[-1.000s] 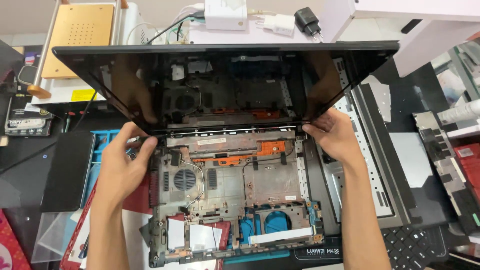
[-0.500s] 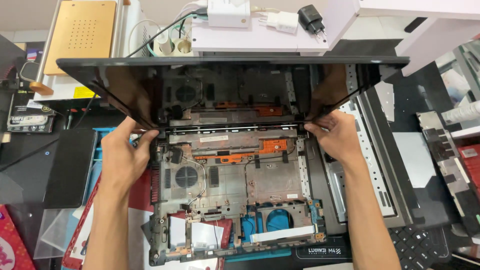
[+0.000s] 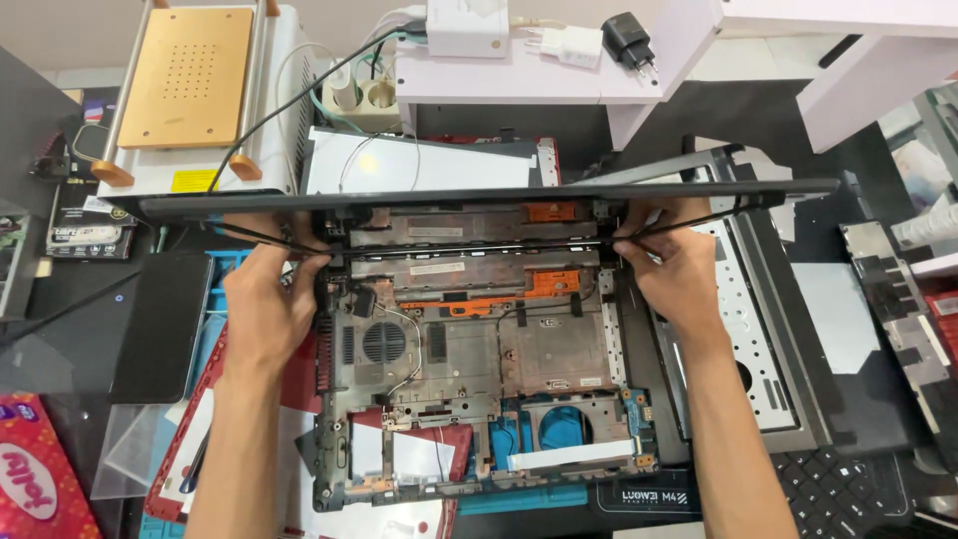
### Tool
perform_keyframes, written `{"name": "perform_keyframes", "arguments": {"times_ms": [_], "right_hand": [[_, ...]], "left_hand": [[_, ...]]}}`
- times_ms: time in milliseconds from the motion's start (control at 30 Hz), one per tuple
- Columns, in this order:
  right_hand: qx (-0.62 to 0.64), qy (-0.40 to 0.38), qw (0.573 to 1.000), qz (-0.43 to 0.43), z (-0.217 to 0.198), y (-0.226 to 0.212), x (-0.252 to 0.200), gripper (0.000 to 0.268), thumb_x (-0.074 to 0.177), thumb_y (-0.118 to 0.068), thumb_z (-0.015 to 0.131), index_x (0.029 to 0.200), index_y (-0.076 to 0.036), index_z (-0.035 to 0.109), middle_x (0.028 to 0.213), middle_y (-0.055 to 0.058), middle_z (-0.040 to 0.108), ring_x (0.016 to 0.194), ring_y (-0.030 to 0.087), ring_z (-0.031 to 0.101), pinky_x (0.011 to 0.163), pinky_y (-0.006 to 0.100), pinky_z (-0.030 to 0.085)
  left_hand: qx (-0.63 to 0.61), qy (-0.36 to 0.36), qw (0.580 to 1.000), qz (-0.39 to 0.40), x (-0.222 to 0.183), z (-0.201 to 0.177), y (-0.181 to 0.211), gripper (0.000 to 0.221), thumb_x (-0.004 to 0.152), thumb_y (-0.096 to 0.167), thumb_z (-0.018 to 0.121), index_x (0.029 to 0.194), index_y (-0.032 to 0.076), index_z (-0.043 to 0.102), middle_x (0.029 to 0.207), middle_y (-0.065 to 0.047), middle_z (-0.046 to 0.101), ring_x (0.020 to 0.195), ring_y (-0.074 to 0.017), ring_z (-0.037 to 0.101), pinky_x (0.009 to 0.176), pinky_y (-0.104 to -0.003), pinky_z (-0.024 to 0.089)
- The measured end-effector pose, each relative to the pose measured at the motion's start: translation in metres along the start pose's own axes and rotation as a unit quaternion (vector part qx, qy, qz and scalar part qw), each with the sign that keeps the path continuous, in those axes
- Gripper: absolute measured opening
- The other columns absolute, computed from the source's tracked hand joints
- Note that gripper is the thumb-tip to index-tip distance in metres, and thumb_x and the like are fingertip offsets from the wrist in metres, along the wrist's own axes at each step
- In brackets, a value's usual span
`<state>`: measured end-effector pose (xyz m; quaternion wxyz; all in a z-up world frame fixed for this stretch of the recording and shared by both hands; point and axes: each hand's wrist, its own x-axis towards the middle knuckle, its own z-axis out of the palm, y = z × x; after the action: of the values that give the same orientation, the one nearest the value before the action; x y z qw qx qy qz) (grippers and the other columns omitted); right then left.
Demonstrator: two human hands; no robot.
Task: The person works on a disassembled laptop on a repair bench, manipulating internal components, cables and the fan area with their hands, then lifts the screen assembly, aligns it with the base, and closes the laptop. They then handle the keyboard and palmrest parts on the bench.
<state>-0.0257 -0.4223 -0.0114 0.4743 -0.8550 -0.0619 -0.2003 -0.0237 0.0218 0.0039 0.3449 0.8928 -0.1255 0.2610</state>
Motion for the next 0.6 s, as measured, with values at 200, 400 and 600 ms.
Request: {"name": "perform_keyframes", "arguments": {"times_ms": [200, 400, 600], "right_hand": [[-0.017, 0.008, 1.0, 0.023, 0.003, -0.015, -0.005, 0.016, 0.088, 0.014, 0.074, 0.1, 0.008, 0.066, 0.097, 0.012, 0.075, 0.094, 0.019, 0.076, 0.08, 0.03, 0.06], [0.237, -0.016, 0.971, -0.02, 0.008, -0.061, 0.001, 0.054, 0.084, 0.017, 0.075, 0.13, -0.001, 0.053, 0.114, 0.007, 0.065, 0.111, 0.016, 0.064, 0.103, 0.028, 0.053], [0.314, 0.049, 0.948, -0.01, 0.023, -0.061, 0.0, 0.054, 0.087, 0.018, 0.072, 0.133, -0.003, 0.055, 0.112, 0.008, 0.066, 0.104, 0.014, 0.065, 0.094, 0.027, 0.054]], "left_hand": [[-0.017, 0.0, 1.0, 0.011, -0.001, -0.005, 0.004, 0.016, 0.091, 0.001, 0.076, 0.105, 0.0, 0.068, 0.098, -0.021, 0.07, 0.089, -0.0405, 0.068, 0.076, -0.043, 0.053], [-0.032, -0.04, 0.997, -0.051, 0.001, -0.007, 0.002, 0.014, 0.092, 0.005, 0.076, 0.102, 0.0, 0.069, 0.095, -0.019, 0.071, 0.085, -0.0366, 0.07, 0.073, -0.041, 0.053], [-0.063, -0.127, 0.985, -0.095, 0.001, -0.029, 0.006, 0.024, 0.086, 0.009, 0.077, 0.104, -0.002, 0.066, 0.099, -0.017, 0.075, 0.09, -0.0329, 0.073, 0.076, -0.039, 0.054]]}}
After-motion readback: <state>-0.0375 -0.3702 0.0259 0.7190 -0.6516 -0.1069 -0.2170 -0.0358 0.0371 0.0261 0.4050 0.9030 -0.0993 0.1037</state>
